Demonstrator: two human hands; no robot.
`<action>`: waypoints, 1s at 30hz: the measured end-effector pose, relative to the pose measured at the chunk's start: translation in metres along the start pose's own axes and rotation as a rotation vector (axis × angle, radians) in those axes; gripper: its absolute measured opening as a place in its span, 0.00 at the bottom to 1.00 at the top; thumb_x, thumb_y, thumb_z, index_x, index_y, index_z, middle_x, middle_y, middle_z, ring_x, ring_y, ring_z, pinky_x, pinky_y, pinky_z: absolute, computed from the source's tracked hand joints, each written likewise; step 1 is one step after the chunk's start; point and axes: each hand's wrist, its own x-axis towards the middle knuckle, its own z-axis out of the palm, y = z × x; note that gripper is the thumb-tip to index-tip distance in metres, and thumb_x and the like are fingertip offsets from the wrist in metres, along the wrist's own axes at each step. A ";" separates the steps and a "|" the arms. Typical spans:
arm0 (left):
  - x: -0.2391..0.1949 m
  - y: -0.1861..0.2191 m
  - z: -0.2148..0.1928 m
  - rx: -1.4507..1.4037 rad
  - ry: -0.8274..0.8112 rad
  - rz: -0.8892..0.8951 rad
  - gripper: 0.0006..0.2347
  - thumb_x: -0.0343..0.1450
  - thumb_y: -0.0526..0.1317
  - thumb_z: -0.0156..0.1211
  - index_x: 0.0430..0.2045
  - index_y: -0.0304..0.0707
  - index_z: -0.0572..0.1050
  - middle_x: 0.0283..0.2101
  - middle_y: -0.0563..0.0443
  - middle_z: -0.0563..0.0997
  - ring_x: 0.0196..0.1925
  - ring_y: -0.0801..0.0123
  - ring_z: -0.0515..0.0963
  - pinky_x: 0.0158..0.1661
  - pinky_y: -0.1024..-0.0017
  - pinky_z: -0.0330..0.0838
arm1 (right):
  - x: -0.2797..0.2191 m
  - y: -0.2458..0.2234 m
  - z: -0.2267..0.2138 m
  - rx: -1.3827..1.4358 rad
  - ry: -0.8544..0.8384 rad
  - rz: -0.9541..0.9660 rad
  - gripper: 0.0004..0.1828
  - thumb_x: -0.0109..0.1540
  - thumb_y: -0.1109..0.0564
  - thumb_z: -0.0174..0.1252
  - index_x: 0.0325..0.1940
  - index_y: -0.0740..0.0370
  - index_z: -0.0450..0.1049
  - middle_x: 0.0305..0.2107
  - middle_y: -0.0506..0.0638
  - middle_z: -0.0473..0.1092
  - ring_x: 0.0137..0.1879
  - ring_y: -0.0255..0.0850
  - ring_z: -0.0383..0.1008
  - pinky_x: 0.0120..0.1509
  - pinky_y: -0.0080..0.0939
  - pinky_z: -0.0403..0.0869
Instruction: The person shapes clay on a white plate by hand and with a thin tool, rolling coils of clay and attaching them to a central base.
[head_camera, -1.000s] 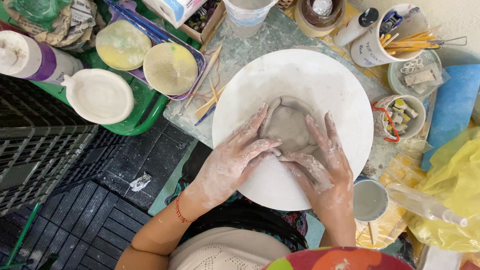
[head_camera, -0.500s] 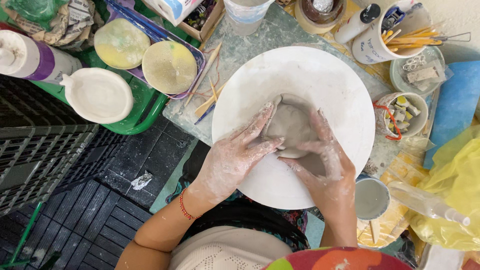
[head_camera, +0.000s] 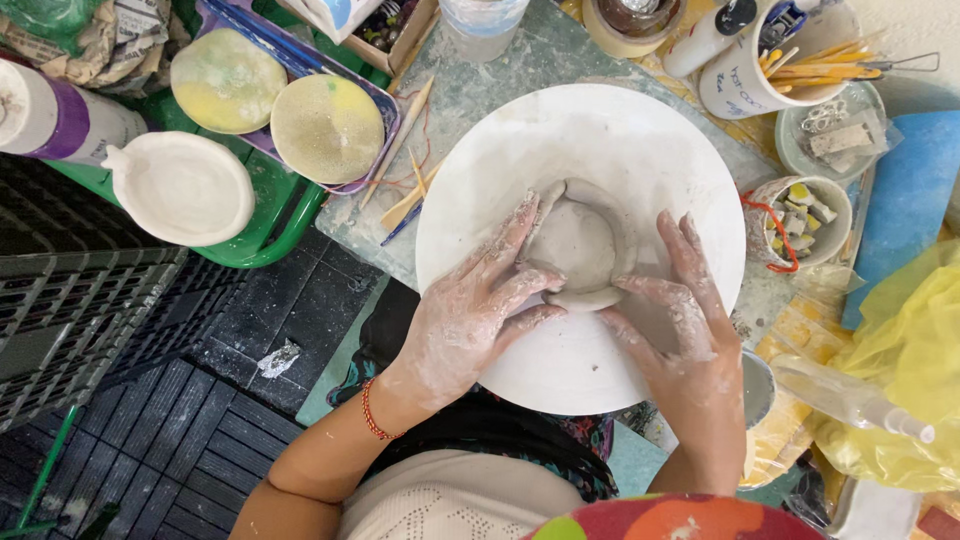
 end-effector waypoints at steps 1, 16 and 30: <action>0.000 -0.001 0.002 0.001 -0.002 -0.004 0.12 0.67 0.40 0.73 0.42 0.42 0.77 0.74 0.39 0.62 0.70 0.51 0.73 0.61 0.62 0.74 | 0.000 0.001 -0.001 0.005 0.001 0.000 0.22 0.52 0.63 0.73 0.48 0.62 0.74 0.70 0.59 0.63 0.79 0.60 0.61 0.73 0.53 0.72; 0.003 -0.005 0.003 0.000 -0.038 -0.003 0.14 0.65 0.36 0.73 0.41 0.40 0.76 0.74 0.41 0.61 0.70 0.50 0.72 0.61 0.62 0.73 | 0.019 0.002 -0.012 0.007 -0.103 -0.038 0.21 0.48 0.59 0.74 0.44 0.57 0.81 0.66 0.52 0.68 0.77 0.54 0.63 0.71 0.49 0.73; 0.017 -0.015 -0.009 0.007 -0.020 0.130 0.13 0.60 0.39 0.73 0.36 0.45 0.79 0.73 0.43 0.54 0.75 0.43 0.52 0.71 0.54 0.55 | -0.049 0.004 -0.050 -0.152 0.131 0.150 0.24 0.48 0.63 0.73 0.46 0.65 0.74 0.62 0.64 0.68 0.76 0.61 0.61 0.77 0.59 0.66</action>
